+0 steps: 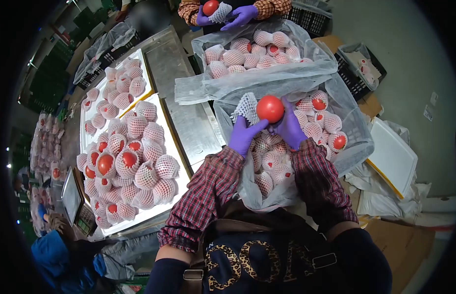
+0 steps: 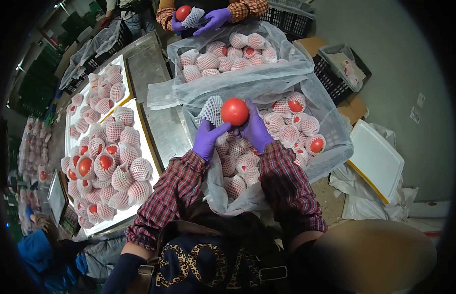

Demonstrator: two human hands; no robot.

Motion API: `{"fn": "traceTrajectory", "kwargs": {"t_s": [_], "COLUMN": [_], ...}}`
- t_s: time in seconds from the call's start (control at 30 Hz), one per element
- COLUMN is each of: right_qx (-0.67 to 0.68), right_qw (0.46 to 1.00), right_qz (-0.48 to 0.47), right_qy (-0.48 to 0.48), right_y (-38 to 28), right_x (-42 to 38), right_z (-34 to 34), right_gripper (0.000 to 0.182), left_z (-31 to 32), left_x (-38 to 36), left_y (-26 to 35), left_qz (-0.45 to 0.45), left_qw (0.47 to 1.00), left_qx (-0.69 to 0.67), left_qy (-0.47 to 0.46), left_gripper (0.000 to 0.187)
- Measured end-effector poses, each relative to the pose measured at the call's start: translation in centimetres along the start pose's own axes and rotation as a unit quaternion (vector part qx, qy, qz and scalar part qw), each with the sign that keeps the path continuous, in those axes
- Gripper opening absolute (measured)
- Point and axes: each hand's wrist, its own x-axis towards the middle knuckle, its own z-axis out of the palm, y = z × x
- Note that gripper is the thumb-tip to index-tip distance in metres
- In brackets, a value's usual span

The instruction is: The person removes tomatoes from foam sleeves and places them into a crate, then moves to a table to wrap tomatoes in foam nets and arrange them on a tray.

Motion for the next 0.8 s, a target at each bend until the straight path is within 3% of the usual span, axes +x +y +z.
{"fn": "traceTrajectory", "kwargs": {"t_s": [0.1, 0.2, 0.3, 0.4, 0.5, 0.53, 0.73, 0.8], "right_qx": [-0.085, -0.350, -0.316, -0.426, -0.399, -0.402, -0.336, -0.293], "right_qw": [0.995, 0.930, 0.912, 0.832, 0.871, 0.872, 0.893, 0.919], "right_qz": [-0.027, -0.081, -0.249, -0.352, -0.281, -0.274, -0.283, -0.233], "right_qy": [0.048, 0.078, 0.084, 0.053, 0.047, 0.058, 0.098, 0.120], "right_y": [1.6, 0.9, 0.4, 2.0, 1.6, 1.5, 1.8, 1.5], "right_x": [0.7, 1.3, 0.0, -0.6, -1.1, -1.3, 0.4, 0.6], "right_z": [-0.6, -2.1, 0.2, 2.2, 2.9, 2.9, -0.2, -1.0], "right_gripper": [0.048, 0.042, 0.043, 0.050, 0.057, 0.046, 0.031, 0.031], "left_z": [-0.7, -0.6, -0.8, -0.9, -0.7, -0.6, -1.2, -1.2], "left_x": [0.2, 0.2, 0.3, 0.7, 0.3, 0.2, 0.2, 0.2], "left_y": [-1.3, -1.2, -2.4, -2.8, -2.5, -2.2, -3.5, -2.7], "left_qz": [-0.030, 0.035, 0.108, 0.198, 0.257, 0.273, 0.110, 0.028], "left_qw": [0.996, 0.995, 0.979, 0.944, 0.896, 0.878, 0.946, 0.976], "left_qx": [0.086, 0.081, 0.149, 0.247, 0.353, 0.387, 0.299, 0.215], "left_qy": [0.017, 0.041, 0.083, 0.089, 0.073, 0.067, 0.052, 0.037], "left_gripper": [0.057, 0.062, 0.065, 0.068, 0.069, 0.069, 0.065, 0.063]}}
